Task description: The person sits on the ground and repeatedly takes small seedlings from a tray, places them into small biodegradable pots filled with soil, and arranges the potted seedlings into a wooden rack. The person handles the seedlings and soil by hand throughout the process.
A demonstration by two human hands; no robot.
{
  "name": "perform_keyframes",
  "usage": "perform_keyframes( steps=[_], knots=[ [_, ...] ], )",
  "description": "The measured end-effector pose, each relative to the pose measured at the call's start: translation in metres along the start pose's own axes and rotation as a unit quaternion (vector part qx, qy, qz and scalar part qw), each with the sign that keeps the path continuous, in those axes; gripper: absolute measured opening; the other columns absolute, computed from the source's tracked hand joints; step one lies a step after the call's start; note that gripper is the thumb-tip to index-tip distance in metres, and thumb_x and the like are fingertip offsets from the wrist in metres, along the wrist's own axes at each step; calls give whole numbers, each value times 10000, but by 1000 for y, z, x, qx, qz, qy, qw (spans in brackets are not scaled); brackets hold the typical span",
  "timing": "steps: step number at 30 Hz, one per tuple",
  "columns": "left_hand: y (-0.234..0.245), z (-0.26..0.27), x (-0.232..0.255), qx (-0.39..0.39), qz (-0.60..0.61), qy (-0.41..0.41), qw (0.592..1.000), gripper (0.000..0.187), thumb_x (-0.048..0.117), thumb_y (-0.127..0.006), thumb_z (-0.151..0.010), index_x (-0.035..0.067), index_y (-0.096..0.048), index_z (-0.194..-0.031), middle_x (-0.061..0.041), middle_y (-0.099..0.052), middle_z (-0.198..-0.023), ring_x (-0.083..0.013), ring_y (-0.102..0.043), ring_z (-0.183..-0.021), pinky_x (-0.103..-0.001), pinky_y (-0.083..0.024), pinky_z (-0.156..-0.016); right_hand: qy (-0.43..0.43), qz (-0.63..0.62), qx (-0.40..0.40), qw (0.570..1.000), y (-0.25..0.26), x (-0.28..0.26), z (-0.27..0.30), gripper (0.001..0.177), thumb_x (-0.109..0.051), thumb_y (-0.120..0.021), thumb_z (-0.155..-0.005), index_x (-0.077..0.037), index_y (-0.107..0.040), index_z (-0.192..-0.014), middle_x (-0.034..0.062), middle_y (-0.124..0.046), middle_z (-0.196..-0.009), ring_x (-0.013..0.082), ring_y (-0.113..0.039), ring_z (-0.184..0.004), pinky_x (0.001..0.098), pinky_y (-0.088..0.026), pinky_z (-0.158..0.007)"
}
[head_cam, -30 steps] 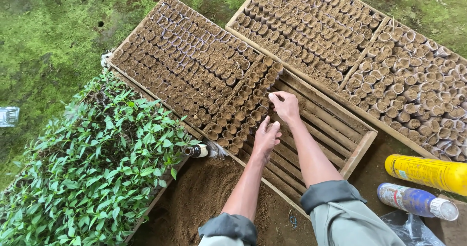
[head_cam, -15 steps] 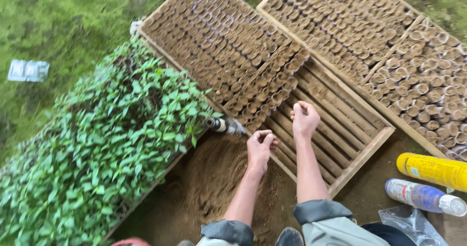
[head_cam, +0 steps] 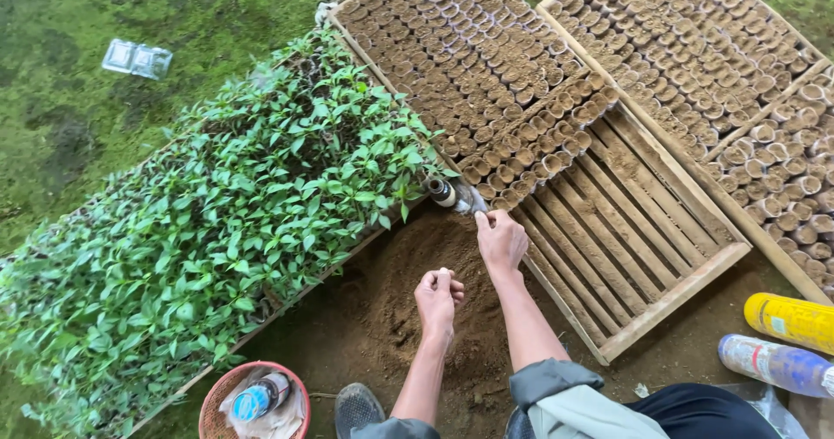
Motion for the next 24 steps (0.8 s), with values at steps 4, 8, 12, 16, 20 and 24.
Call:
perform_keyframes(
  steps=[4,8,12,16,20,24],
  knots=[
    [10,0,5,2,-7,-10,1000,183,236,-620,-998,70,-680,-953,-123,-729,-699,-130,-670,-524,-178,-521,-452,6,17,-20,1000,-19,0,-8,232,-489,-719,-869,-275,-800,-911,86,-764,-796,393,-739,-850,518,-573,-758],
    [15,7,17,-2,-5,-9,1000,172,224,-617,-985,64,-680,-974,-117,-741,-729,-123,-682,-550,-170,-537,-474,-4,-50,16,999,-12,-4,-1,149,-411,-740,-835,-283,-807,-870,75,-755,-769,398,-726,-858,514,-569,-758],
    [19,6,15,1,1,-2,1000,164,216,-616,-969,64,-679,-970,-112,-745,-735,-121,-686,-550,-174,-548,-477,-13,-138,40,989,5,-6,8,125,-350,-767,-787,-244,-808,-839,70,-742,-744,375,-721,-843,491,-554,-745],
    [19,7,16,-2,6,1,1000,161,224,-628,-955,73,-681,-964,-108,-747,-732,-119,-689,-543,-175,-553,-472,-2,-216,49,975,9,-4,14,92,-296,-812,-742,-221,-803,-794,73,-735,-731,305,-733,-799,410,-558,-736],
    [17,10,17,-11,9,6,1000,160,223,-622,-960,73,-673,-978,-99,-745,-746,-109,-689,-552,-165,-550,-476,-26,-304,27,952,15,-7,21,26,-178,-752,-701,-154,-752,-711,59,-670,-596,135,-615,-602,295,-480,-590],
    [18,7,14,-28,17,12,999,157,229,-651,-941,83,-673,-995,-103,-748,-777,-110,-695,-561,-164,-557,-478,-75,-450,-13,890,28,-21,32,60,-52,-714,-677,-57,-655,-666,123,-694,-596,88,-586,-467,196,-433,-458]
  ],
)
Point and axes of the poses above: each hand's wrist, its own z-axis away from the middle knuckle, its own y-axis out of the back of the hand, x = y × z, the point moved 3 cm from there along -z, towards the middle knuckle
